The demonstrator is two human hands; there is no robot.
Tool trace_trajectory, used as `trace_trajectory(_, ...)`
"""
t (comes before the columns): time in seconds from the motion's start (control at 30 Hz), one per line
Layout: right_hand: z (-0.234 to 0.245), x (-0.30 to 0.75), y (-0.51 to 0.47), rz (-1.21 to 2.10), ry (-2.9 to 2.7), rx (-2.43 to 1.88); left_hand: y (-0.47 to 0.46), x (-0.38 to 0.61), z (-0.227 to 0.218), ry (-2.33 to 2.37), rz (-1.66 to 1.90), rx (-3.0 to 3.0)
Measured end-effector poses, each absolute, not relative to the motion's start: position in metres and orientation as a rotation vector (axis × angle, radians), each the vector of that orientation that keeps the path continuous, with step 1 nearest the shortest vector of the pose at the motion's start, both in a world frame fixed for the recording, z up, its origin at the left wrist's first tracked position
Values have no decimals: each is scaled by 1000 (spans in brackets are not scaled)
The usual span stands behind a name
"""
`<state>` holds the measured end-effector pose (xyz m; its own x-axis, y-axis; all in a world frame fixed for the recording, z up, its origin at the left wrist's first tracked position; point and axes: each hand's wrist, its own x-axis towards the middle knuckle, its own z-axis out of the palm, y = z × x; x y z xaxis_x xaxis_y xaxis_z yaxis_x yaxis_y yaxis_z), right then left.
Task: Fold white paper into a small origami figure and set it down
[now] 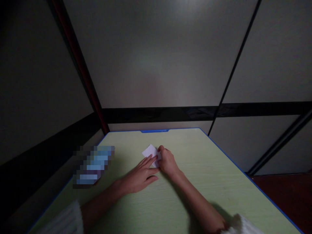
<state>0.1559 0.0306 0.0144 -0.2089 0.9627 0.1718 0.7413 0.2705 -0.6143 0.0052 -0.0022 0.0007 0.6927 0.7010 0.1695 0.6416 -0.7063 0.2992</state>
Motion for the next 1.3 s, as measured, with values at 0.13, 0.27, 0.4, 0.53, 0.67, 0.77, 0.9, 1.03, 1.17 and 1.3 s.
trace_trajectory(0.13,8,163,38,664,-1927,-1472,-3,5,1,1064,431,2682)
trace_trajectory(0.27,6,165,41,815,-1814,-1413,-4,5,2,1040,463,2663)
trace_trajectory(0.4,5,163,43,965,-1666,-1373,-3,7,3,980,649,2533)
trace_trajectory(0.53,10,163,41,1055,-1457,-1336,11,9,2,1157,1286,1804)
trace_trajectory(0.67,21,159,30,1223,-1202,-1199,23,5,2,1194,1443,1376)
trace_trajectory(0.77,24,152,21,1381,-1058,-1075,22,3,2,1043,1328,1198)
trace_trajectory(0.9,16,144,16,1457,-1069,-1027,15,6,2,1031,1240,1218)
trace_trajectory(1.03,9,141,15,1393,-1086,-1011,10,8,8,1047,1288,1223)
trace_trajectory(1.17,9,142,16,1321,-1079,-1048,10,6,11,1063,1266,1259)
trace_trajectory(1.3,7,143,16,1345,-1095,-1054,16,0,6,1033,1212,1304)
